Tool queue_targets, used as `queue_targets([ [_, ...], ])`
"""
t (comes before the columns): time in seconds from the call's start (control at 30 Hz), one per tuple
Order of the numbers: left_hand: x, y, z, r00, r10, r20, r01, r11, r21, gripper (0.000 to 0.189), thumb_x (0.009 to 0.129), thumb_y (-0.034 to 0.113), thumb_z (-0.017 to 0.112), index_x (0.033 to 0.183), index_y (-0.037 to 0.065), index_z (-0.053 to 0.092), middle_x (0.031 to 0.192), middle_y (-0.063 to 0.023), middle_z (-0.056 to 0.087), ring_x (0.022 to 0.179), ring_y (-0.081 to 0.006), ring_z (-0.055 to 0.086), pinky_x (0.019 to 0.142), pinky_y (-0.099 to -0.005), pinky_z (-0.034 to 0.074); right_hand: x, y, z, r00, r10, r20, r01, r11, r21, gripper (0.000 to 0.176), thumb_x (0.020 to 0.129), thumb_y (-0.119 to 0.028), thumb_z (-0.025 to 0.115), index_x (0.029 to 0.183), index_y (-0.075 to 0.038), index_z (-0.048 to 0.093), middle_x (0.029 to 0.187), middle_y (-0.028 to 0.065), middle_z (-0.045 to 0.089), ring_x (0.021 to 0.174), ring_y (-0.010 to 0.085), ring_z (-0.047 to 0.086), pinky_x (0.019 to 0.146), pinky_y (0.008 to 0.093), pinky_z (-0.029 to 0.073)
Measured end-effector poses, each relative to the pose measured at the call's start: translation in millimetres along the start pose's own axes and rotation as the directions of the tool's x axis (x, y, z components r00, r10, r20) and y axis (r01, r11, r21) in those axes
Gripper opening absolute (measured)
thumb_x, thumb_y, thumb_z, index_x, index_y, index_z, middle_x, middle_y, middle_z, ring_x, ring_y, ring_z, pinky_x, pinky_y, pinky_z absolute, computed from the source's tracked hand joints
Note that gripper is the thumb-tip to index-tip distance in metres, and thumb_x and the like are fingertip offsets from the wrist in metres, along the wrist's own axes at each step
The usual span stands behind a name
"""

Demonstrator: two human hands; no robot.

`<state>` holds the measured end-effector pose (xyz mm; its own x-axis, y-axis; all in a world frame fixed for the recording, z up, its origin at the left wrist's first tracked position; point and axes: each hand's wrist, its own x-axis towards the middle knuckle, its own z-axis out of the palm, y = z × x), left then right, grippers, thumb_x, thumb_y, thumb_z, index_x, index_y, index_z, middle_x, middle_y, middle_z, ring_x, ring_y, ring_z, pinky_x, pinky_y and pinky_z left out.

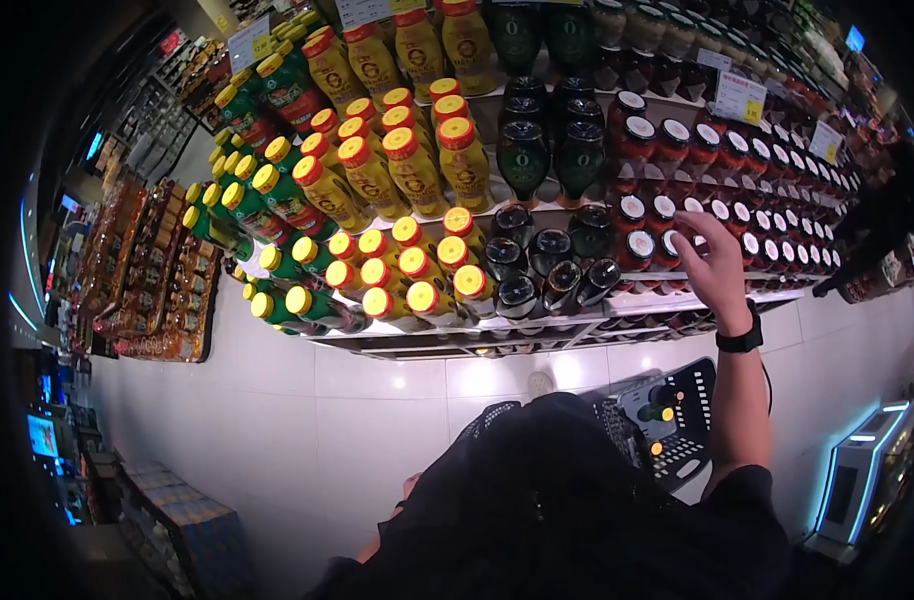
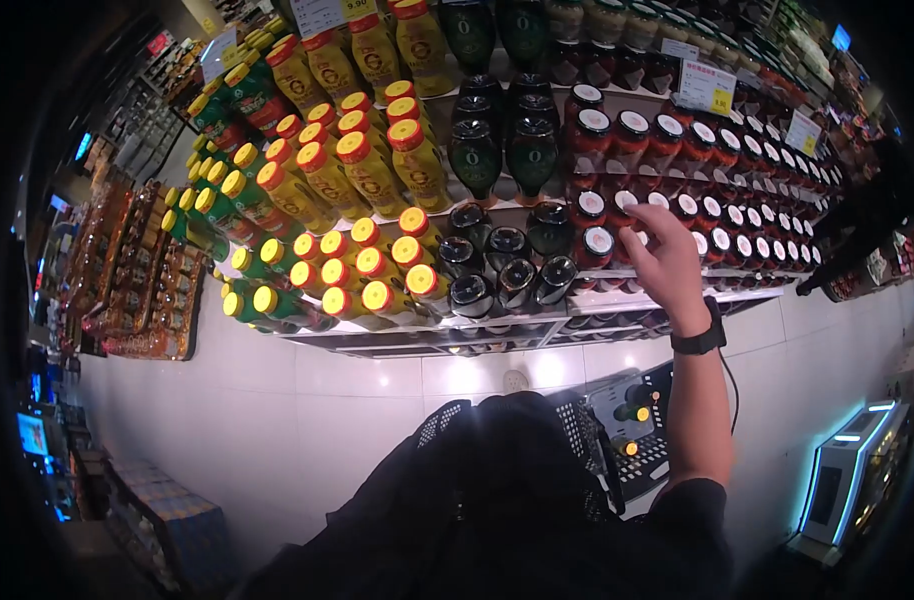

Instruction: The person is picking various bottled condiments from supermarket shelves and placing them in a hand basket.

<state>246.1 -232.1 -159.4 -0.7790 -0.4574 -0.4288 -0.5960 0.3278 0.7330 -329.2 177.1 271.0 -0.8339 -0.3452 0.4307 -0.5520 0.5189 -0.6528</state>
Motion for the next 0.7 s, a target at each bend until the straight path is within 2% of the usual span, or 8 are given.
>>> queue_targets([
  [0.03, 0, 0, -12, 0.999, 0.023, 0.035, -0.024, 1.0, 0.021, 0.027, 0.091, 0.002, 0.051, 0.106, -0.007, 0.072, 0.099, -0.0143, 0.075, 0.087, -0.0207, 0.072, 0.08, -0.0318, 0.057, -32, 10, 4, 0.999, 0.035, -0.04, -0.035, 0.999, -0.006, 0.029, 0.089, -0.009, 0.07, 0.117, -0.002, 0.068, 0.108, 0.0097, 0.07, 0.086, 0.0167, 0.067, 0.069, 0.0274, 0.053],
  [0.1, -1, 9, -32, 0.997, -0.02, 0.08, 0.022, 0.999, -0.031, 0.027, 0.092, 0.003, 0.052, 0.107, -0.006, 0.072, 0.099, -0.0143, 0.075, 0.087, -0.0209, 0.072, 0.079, -0.0325, 0.058, -106, 36, 10, 0.947, 0.321, -0.001, -0.319, 0.942, 0.108, 0.031, 0.089, -0.009, 0.071, 0.119, 0.0, 0.068, 0.103, 0.0115, 0.07, 0.085, 0.0163, 0.067, 0.072, 0.0288, 0.054],
  [0.2, 0, 80, -66, 0.919, -0.366, 0.146, 0.388, 0.903, -0.185, 0.026, 0.092, 0.003, 0.053, 0.112, -0.005, 0.068, 0.099, -0.0172, 0.075, 0.084, -0.0254, 0.073, 0.075, -0.0362, 0.06, -224, 57, 17, 0.761, 0.641, 0.105, -0.633, 0.768, -0.098, 0.043, 0.085, -0.017, 0.075, 0.122, 0.004, 0.067, 0.109, 0.02, 0.073, 0.091, 0.0257, 0.072, 0.082, 0.0359, 0.056],
  [0.33, 12, 72, -79, 0.802, -0.547, 0.24, 0.596, 0.715, -0.365, 0.028, 0.093, 0.003, 0.051, 0.118, -0.003, 0.062, 0.097, -0.0224, 0.073, 0.078, -0.0341, 0.073, 0.068, -0.042, 0.061, -382, 59, 25, 0.536, 0.812, 0.229, -0.775, 0.581, -0.246, 0.06, 0.079, -0.029, 0.082, 0.126, 0.003, 0.065, 0.113, 0.0253, 0.071, 0.105, 0.036, 0.07, 0.091, 0.0403, 0.054],
  [0.47, 9, 68, -79, 0.843, -0.496, 0.206, 0.534, 0.733, -0.421, 0.024, 0.097, 0.006, 0.051, 0.116, -0.004, 0.061, 0.099, -0.0225, 0.072, 0.079, -0.033, 0.073, 0.069, -0.0422, 0.062, -496, 64, 34, 0.479, 0.835, 0.271, -0.867, 0.499, -0.004, 0.044, 0.081, -0.018, 0.079, 0.119, 0.003, 0.068, 0.1, 0.0156, 0.074, 0.089, 0.0241, 0.071, 0.081, 0.0351, 0.055],
  [0.53, -3, 63, -74, 0.86, -0.46, 0.22, 0.509, 0.746, -0.429, 0.025, 0.097, 0.007, 0.051, 0.118, -0.004, 0.061, 0.099, -0.0215, 0.073, 0.081, -0.0312, 0.073, 0.071, -0.0407, 0.062, -514, 49, 32, 0.413, 0.871, 0.266, -0.91, 0.408, 0.077, 0.033, 0.082, -0.01, 0.075, 0.114, 0.001, 0.071, 0.088, 0.0076, 0.073, 0.078, 0.0158, 0.068, 0.072, 0.0304, 0.053],
  [0.57, -10, 63, -70, 0.864, -0.449, 0.227, 0.503, 0.746, -0.437, 0.026, 0.097, 0.007, 0.051, 0.118, -0.003, 0.061, 0.099, -0.0213, 0.073, 0.081, -0.031, 0.073, 0.071, -0.0404, 0.062, -519, 45, 35, 0.465, 0.863, 0.197, -0.885, 0.446, 0.137, 0.026, 0.083, -0.008, 0.072, 0.108, 0.002, 0.072, 0.082, 0.0047, 0.071, 0.07, 0.0125, 0.066, 0.065, 0.0282, 0.051],
  [0.7, -61, 45, -46, 0.851, -0.47, 0.236, 0.52, 0.687, -0.507, 0.025, 0.096, 0.008, 0.052, 0.117, -0.003, 0.061, 0.098, -0.0208, 0.073, 0.078, -0.0306, 0.073, 0.069, -0.0401, 0.062, -520, 62, 41, 0.389, 0.891, 0.234, -0.92, 0.366, 0.137, 0.014, 0.085, -0.005, 0.069, 0.097, 0.002, 0.069, 0.075, 0.0006, 0.064, 0.063, 0.0083, 0.058, 0.058, 0.0263, 0.046],
])
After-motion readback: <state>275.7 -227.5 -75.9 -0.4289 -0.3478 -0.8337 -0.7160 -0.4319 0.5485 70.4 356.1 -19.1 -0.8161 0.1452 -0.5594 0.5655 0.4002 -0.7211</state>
